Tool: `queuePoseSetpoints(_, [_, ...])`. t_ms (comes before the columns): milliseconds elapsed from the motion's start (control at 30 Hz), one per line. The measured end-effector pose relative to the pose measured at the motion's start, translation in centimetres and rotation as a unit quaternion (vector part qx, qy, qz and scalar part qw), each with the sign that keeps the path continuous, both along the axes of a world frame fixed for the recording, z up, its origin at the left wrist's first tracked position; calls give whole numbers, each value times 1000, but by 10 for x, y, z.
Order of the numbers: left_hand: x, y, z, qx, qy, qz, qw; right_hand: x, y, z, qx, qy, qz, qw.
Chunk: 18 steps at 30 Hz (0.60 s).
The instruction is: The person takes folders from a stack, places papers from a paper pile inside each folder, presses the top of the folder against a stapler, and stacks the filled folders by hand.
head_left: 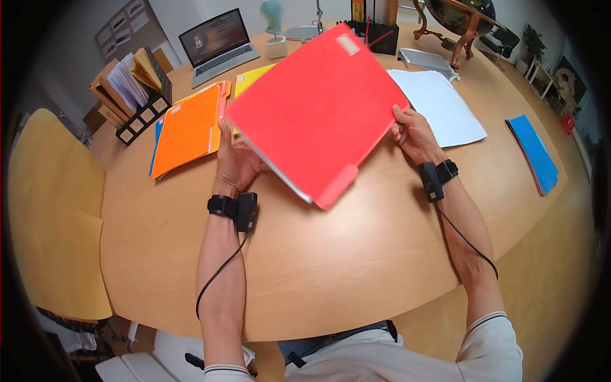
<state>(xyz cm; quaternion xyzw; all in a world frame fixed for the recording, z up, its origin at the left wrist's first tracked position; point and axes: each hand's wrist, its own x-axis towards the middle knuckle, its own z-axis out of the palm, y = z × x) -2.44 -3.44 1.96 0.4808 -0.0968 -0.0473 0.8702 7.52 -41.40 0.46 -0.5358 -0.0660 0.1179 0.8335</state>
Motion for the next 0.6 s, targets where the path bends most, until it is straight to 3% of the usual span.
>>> queuePoseSetpoints(67, [4, 7, 0, 7, -18, -133, 991, 0, 1, -1, 43, -2, -14, 999])
queuePoseSetpoints(100, [7, 10, -5, 7, -18, -131, 991, 1, 0, -3, 42, -1, -12, 999])
queuePoseSetpoints(200, [5, -5, 0, 265, 25, -79, 961, 1, 1, -5, 48, -13, -3, 999])
queuePoseSetpoints(233, [0, -14, 9, 264, 25, -76, 961, -2, 3, -3, 66, -17, -5, 998])
queuePoseSetpoints(300, [-8, -27, 23, 401, 43, -128, 906, -2, 6, -3, 83, -21, -5, 996])
queuePoseSetpoints(400, [-10, -29, 25, 314, 87, -95, 941, -6, 12, 2, 87, -45, -20, 995])
queuePoseSetpoints(467, [-3, -23, 15, 277, 101, -65, 953, -22, 18, 18, 75, -55, 19, 995])
queuePoseSetpoints(533, [6, -11, 1, 173, 40, 29, 984, -20, 16, 17, 48, -44, 33, 997])
queuePoseSetpoints(567, [8, -6, 1, 173, 40, 29, 984, -19, 14, 15, 21, -33, 44, 998])
queuePoseSetpoints(600, [10, -1, 0, 108, 31, 100, 989, -17, 12, 14, 21, -33, 44, 998])
